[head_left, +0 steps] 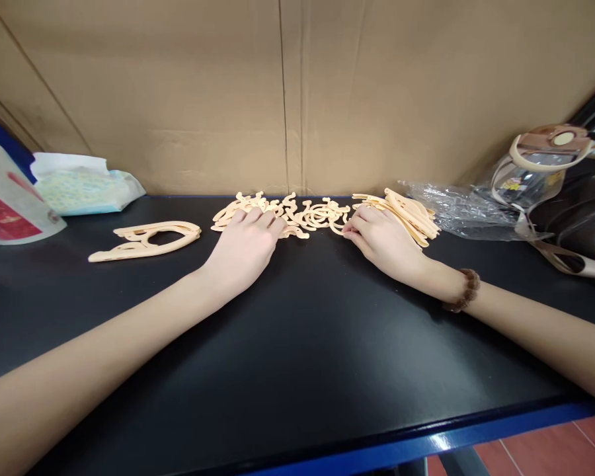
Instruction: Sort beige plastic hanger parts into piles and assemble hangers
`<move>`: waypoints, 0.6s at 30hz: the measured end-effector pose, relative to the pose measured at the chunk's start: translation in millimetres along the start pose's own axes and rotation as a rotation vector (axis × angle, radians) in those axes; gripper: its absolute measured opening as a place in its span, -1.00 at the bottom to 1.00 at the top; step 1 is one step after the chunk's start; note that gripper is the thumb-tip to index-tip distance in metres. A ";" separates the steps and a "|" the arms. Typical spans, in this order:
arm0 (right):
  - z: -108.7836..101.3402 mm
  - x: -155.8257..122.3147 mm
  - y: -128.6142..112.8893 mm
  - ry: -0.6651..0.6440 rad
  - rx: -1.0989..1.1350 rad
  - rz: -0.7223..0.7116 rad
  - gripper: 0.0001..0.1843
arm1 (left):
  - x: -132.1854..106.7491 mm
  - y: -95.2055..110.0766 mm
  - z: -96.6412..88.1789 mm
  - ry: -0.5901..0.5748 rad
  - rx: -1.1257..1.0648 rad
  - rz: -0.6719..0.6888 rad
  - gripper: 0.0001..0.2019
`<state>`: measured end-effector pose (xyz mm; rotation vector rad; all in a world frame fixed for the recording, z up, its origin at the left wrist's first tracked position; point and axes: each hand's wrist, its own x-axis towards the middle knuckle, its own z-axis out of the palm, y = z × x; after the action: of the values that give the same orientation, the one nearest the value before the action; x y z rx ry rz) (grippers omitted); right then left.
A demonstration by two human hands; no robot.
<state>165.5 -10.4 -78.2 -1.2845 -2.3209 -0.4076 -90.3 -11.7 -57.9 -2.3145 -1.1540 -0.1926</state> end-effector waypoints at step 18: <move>-15.3 -0.3 -15.3 0.085 0.280 -0.019 -0.82 | -1.2 -4.0 7.8 0.195 -0.317 -0.238 -0.70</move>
<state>156.3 -25.6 -65.9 -1.0896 -2.2262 -0.1325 -95.0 -6.5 -63.3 -2.3501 -1.3750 -0.7201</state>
